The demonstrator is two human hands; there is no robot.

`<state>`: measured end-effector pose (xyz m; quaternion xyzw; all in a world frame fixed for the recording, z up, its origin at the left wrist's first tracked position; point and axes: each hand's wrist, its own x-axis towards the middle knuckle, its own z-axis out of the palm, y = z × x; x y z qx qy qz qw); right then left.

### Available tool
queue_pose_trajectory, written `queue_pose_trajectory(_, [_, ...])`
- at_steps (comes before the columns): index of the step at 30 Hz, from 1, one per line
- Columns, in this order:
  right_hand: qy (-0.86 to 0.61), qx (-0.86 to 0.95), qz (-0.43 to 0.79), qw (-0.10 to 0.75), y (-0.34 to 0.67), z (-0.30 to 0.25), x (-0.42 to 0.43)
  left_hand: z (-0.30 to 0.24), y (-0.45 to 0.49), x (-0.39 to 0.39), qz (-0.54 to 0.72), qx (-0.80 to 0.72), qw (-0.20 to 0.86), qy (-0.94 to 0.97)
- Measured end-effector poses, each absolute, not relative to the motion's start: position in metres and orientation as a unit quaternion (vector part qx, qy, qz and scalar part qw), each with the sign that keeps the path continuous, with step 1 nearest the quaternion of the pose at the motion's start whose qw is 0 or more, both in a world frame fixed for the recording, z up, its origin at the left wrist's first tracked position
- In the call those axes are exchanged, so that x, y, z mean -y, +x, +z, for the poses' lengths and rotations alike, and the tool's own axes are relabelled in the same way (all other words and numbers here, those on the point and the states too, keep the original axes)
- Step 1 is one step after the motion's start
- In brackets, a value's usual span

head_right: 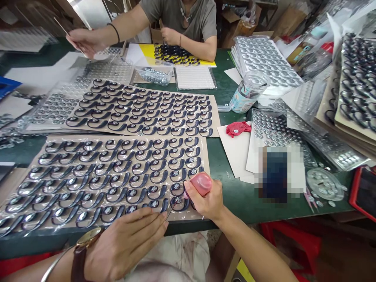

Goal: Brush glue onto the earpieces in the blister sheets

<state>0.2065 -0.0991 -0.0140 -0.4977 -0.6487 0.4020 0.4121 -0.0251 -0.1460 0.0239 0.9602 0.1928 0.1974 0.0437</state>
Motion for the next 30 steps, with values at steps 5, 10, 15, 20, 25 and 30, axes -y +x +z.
queue_pose_trajectory(5, [-0.501, 0.645, 0.41, 0.406, 0.208, -0.013, 0.1, 0.027, -0.024, 0.141, 0.21, -0.198, 0.066, 0.955])
queue_pose_trajectory(10, [-0.493, 0.642, 0.413, 0.417, 0.207, -0.012, 0.1, 0.028, -0.025, 0.141, 0.215, -0.202, 0.072, 0.953])
queue_pose_trajectory(15, [-0.485, 0.648, 0.43, 0.401, 0.207, -0.01, 0.099, 0.03, -0.026, 0.139, 0.221, -0.2, 0.093, 0.95])
queue_pose_trajectory(20, [-0.479, 0.677, 0.382, 0.408, 0.207, -0.013, 0.098, 0.028, -0.03, 0.132, 0.253, -0.234, 0.175, 0.922])
queue_pose_trajectory(25, [-0.455, 0.706, 0.335, 0.426, 0.204, -0.013, 0.098, 0.022, -0.032, 0.128, 0.296, -0.273, 0.25, 0.881])
queue_pose_trajectory(30, [-0.461, 0.677, 0.437, 0.371, 0.21, 0.0, 0.089, 0.019, -0.034, 0.126, 0.312, -0.294, 0.282, 0.858])
